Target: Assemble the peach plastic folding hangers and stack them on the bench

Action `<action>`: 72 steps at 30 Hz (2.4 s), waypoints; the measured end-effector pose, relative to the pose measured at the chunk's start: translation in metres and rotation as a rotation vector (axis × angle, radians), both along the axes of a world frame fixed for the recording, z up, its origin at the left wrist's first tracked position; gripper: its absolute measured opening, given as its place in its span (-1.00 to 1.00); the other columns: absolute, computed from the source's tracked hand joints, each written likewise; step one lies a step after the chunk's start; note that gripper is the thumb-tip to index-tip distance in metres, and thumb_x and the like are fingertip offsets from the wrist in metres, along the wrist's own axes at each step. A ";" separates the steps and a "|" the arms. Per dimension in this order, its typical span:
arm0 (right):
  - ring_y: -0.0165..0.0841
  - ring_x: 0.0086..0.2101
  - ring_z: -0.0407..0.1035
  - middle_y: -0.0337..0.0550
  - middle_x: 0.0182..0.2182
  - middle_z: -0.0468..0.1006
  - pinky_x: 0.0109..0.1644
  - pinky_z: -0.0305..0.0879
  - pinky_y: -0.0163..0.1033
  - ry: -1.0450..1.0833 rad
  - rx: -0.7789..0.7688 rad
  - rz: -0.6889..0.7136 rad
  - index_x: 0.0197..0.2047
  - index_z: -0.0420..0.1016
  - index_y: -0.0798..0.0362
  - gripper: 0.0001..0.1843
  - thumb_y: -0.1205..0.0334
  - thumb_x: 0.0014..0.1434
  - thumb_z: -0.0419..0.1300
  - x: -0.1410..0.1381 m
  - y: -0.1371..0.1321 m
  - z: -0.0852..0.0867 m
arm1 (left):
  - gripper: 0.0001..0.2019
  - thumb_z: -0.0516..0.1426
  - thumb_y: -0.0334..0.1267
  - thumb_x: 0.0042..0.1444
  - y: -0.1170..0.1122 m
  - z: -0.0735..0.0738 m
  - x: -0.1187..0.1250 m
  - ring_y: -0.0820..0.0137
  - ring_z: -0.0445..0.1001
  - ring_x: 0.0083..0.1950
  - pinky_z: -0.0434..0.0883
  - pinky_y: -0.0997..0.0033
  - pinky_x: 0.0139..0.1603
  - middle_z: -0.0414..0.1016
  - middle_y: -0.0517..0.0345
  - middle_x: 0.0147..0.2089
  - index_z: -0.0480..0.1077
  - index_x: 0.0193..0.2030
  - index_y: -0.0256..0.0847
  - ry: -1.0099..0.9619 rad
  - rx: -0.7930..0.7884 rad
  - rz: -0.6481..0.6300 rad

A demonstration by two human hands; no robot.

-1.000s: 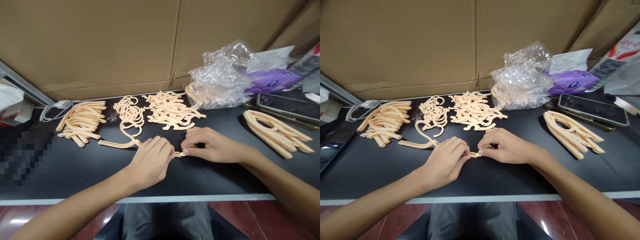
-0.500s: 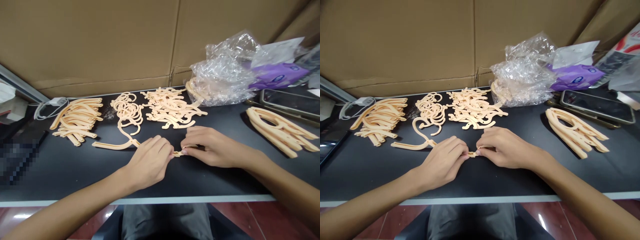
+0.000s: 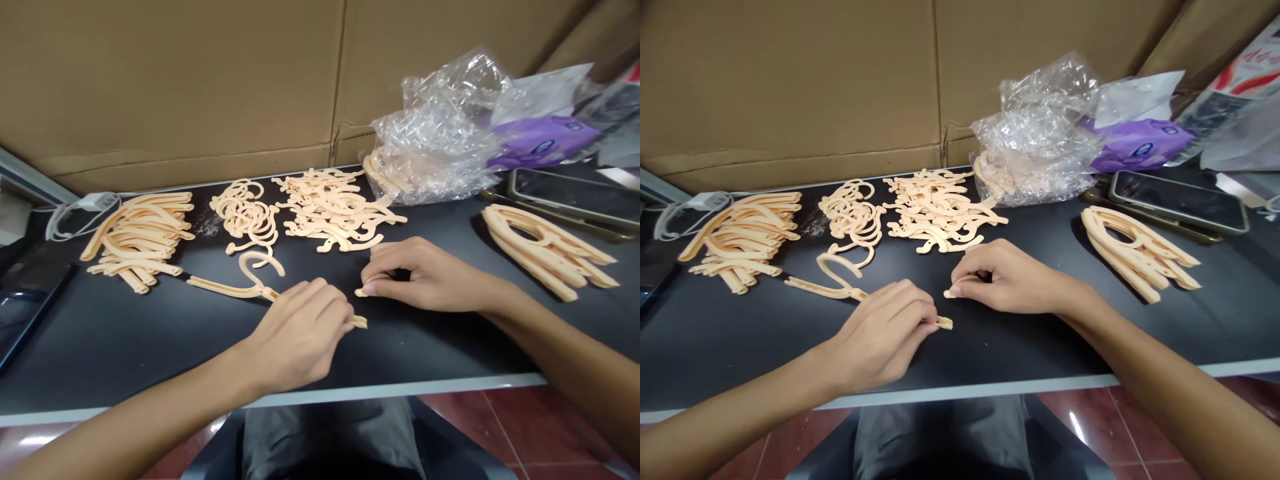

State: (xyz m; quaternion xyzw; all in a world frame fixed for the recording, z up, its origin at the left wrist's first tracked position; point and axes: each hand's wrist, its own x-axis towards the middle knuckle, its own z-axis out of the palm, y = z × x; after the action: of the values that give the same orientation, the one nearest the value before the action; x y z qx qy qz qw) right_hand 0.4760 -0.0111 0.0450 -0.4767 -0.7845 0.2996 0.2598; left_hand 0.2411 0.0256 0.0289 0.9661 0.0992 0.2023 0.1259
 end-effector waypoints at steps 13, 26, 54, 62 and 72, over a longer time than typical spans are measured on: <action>-0.46 -0.48 0.23 -0.26 -0.57 0.43 -0.35 0.13 -0.30 -0.057 0.057 0.075 -0.42 0.53 0.08 -0.76 0.26 0.28 0.17 -0.005 -0.007 0.001 | -0.83 -0.01 -0.39 0.36 0.008 -0.003 0.000 0.34 0.37 -0.26 0.39 0.31 -0.27 0.48 0.04 -0.25 0.36 -0.25 -0.29 0.013 0.087 0.119; -0.41 -0.47 0.15 -0.27 -0.57 0.36 -0.32 0.02 -0.23 -0.154 0.162 0.125 -0.39 0.45 0.06 -0.74 0.31 0.35 0.08 -0.007 -0.010 -0.004 | -0.86 0.04 -0.57 0.19 0.008 -0.005 0.000 0.28 0.32 -0.25 0.43 0.26 -0.19 0.44 -0.01 -0.29 0.40 -0.28 -0.36 0.059 0.151 0.026; -0.37 -0.44 0.13 -0.20 -0.55 0.33 -0.37 0.02 -0.21 -0.248 0.274 0.122 -0.38 0.49 0.09 -0.67 0.28 0.40 0.04 -0.014 -0.016 -0.005 | -0.81 0.01 -0.56 0.25 0.010 0.001 -0.001 0.31 0.33 -0.24 0.46 0.29 -0.14 0.46 0.00 -0.28 0.42 -0.28 -0.35 0.049 0.080 -0.041; -0.37 -0.45 0.11 -0.20 -0.55 0.32 -0.39 -0.01 -0.19 -0.287 0.293 0.154 -0.39 0.48 0.12 -0.66 0.39 0.40 0.02 -0.015 -0.020 -0.005 | -0.79 0.01 -0.50 0.31 0.010 0.000 0.002 0.33 0.33 -0.28 0.43 0.31 -0.23 0.46 -0.01 -0.32 0.41 -0.33 -0.35 0.019 -0.002 -0.013; -0.34 -0.43 0.13 -0.19 -0.52 0.37 -0.37 -0.02 -0.17 -0.297 0.274 0.180 -0.35 0.49 0.11 -0.70 0.42 0.39 0.02 -0.016 -0.024 -0.006 | -0.80 0.04 -0.51 0.29 0.010 0.001 0.003 0.37 0.32 -0.30 0.38 0.33 -0.28 0.44 0.03 -0.35 0.41 -0.34 -0.37 -0.024 -0.143 0.032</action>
State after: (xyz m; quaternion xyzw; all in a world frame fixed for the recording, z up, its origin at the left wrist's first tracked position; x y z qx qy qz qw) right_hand 0.4600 -0.0348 0.0393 -0.4040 -0.8869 0.1384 0.1760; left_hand 0.2437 0.0354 0.0295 0.9505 0.1273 0.2081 0.1924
